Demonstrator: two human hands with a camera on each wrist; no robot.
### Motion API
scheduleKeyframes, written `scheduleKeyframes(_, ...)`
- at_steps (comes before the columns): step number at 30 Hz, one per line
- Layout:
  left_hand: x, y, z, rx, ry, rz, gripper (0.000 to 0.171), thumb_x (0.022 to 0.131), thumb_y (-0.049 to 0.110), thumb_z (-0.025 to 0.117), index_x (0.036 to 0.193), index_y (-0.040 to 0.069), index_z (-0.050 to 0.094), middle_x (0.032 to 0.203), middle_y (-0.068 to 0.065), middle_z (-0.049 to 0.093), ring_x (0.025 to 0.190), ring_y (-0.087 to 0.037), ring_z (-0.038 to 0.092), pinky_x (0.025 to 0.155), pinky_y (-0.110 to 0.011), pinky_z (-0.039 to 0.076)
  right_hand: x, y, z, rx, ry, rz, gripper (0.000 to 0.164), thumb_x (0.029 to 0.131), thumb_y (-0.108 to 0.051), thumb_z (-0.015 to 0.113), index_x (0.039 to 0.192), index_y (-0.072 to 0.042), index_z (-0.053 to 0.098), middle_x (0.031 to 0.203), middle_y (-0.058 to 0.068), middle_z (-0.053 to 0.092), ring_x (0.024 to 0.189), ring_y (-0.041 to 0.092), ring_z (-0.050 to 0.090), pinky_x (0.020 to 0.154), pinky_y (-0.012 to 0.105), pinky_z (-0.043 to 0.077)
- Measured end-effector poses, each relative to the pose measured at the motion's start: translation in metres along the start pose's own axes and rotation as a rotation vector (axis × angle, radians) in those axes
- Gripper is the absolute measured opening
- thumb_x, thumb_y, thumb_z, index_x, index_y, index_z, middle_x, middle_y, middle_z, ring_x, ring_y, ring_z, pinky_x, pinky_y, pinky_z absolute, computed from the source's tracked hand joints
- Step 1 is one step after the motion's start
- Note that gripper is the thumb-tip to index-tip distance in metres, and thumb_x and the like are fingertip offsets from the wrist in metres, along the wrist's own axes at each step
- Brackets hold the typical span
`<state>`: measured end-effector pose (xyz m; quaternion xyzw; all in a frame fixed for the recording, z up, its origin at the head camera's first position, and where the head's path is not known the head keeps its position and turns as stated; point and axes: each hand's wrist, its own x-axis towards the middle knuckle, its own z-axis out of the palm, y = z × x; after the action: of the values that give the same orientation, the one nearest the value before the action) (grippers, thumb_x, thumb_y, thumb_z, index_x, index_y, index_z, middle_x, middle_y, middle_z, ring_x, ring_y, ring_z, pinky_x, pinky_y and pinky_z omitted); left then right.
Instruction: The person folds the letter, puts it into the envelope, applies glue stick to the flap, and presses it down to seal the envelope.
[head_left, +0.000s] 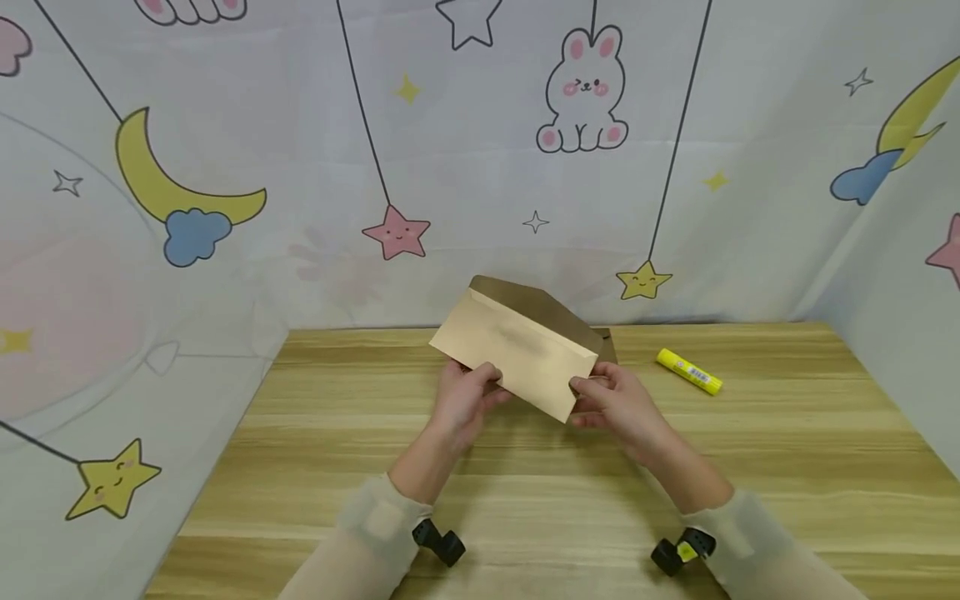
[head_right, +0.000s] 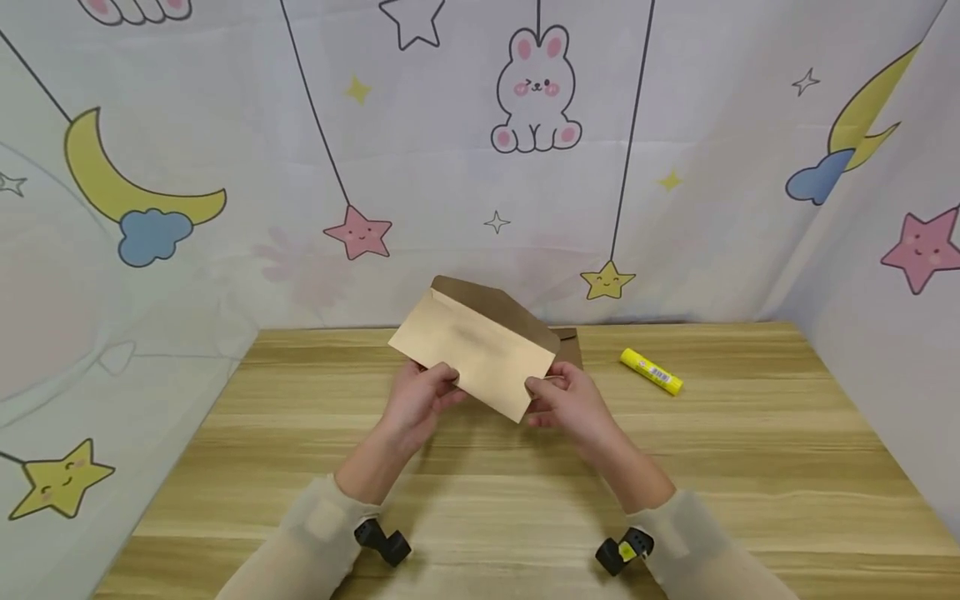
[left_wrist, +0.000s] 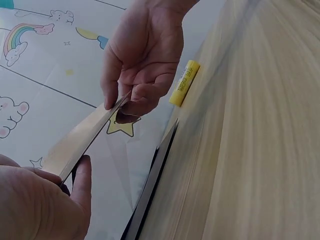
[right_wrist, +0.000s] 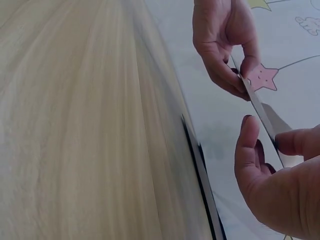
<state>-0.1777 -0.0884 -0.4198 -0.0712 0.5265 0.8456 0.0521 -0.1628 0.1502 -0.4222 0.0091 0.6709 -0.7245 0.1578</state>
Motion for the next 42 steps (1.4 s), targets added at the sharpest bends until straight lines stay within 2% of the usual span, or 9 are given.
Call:
scheduleKeyframes(11,-0.010,0.001,-0.003,-0.024,-0.016,-0.014,0.041,0.091,-0.011,0.062,0.130,0.002,0.055,0.105,-0.012,0.063,0.084,-0.022,0.071,0.072,-0.034,0.064,-0.003,-0.003,-0.004,-0.050,0.033,-0.049,0.037,0.109,-0.010,0.061,0.136,0.008,0.045,0.100,0.009,0.068,0.084,0.018,0.066,0.069,0.030,0.061)
scheduleKeyframes(15,-0.010,0.010,-0.015,-0.016,0.033,0.000,0.037,0.094,-0.006,0.066,0.128,-0.002,0.054,0.100,-0.011,0.065,0.081,-0.020,0.071,0.070,-0.032,0.064,-0.005,-0.005,-0.013,-0.090,0.035,-0.051,0.036,0.108,-0.009,0.060,0.136,0.009,0.046,0.097,0.008,0.066,0.082,0.018,0.063,0.068,0.031,0.060)
scheduleKeyframes(18,-0.008,0.017,-0.026,0.015,0.076,0.004,0.045,0.094,-0.003,0.067,0.135,-0.004,0.047,0.104,-0.012,0.067,0.080,-0.018,0.071,0.068,-0.032,0.063,-0.006,-0.004,-0.022,-0.120,0.028,-0.043,0.034,0.107,-0.008,0.060,0.134,0.008,0.047,0.094,0.007,0.064,0.081,0.018,0.061,0.067,0.031,0.060)
scheduleKeyframes(22,-0.007,0.022,-0.040,0.103,0.079,-0.013,0.058,0.095,-0.002,0.068,0.147,-0.005,0.041,0.116,-0.014,0.069,0.085,-0.017,0.071,0.069,-0.032,0.060,-0.009,-0.003,-0.033,-0.158,-0.005,-0.049,0.029,0.106,-0.006,0.060,0.129,0.007,0.048,0.090,0.006,0.062,0.079,0.018,0.059,0.065,0.032,0.059)
scheduleKeyframes(24,-0.008,0.023,-0.046,0.164,0.062,-0.030,0.057,0.096,-0.002,0.069,0.147,-0.005,0.044,0.116,-0.014,0.070,0.085,-0.017,0.070,0.068,-0.031,0.060,-0.011,-0.002,-0.037,-0.173,-0.020,-0.050,0.028,0.106,-0.005,0.060,0.127,0.007,0.047,0.087,0.007,0.060,0.076,0.018,0.059,0.064,0.033,0.059)
scheduleKeyframes(28,-0.012,0.022,-0.054,0.288,0.022,-0.065,0.048,0.097,-0.002,0.070,0.143,-0.002,0.057,0.103,-0.010,0.073,0.078,-0.018,0.073,0.065,-0.031,0.062,-0.013,0.001,-0.044,-0.234,-0.037,-0.045,0.034,0.105,-0.005,0.063,0.131,0.009,0.046,0.086,0.007,0.062,0.071,0.019,0.062,0.065,0.033,0.059)
scheduleKeyframes(32,-0.018,0.018,-0.062,0.408,-0.038,-0.058,0.042,0.097,-0.002,0.071,0.138,-0.003,0.063,0.093,-0.010,0.074,0.072,-0.021,0.074,0.061,-0.034,0.063,-0.016,0.004,-0.048,-0.297,-0.047,-0.032,0.041,0.103,-0.004,0.066,0.135,0.010,0.045,0.088,0.008,0.067,0.070,0.020,0.065,0.065,0.033,0.060)
scheduleKeyframes(37,-0.020,0.014,-0.068,0.566,-0.095,-0.040,0.031,0.097,0.002,0.073,0.126,-0.005,0.066,0.092,-0.013,0.073,0.069,-0.020,0.069,0.057,-0.034,0.061,-0.019,0.007,-0.049,-0.458,-0.001,-0.038,0.049,0.101,-0.012,0.073,0.136,0.006,0.045,0.087,0.008,0.069,0.074,0.020,0.060,0.065,0.028,0.053)
scheduleKeyframes(42,-0.019,0.009,-0.068,0.696,-0.124,-0.051,0.026,0.096,0.003,0.075,0.118,-0.006,0.064,0.090,-0.014,0.066,0.065,-0.021,0.067,0.057,-0.038,0.063,-0.022,0.011,-0.051,-0.625,0.050,-0.085,0.046,0.097,-0.017,0.079,0.129,0.004,0.053,0.093,0.009,0.065,0.080,0.021,0.060,0.064,0.027,0.051)
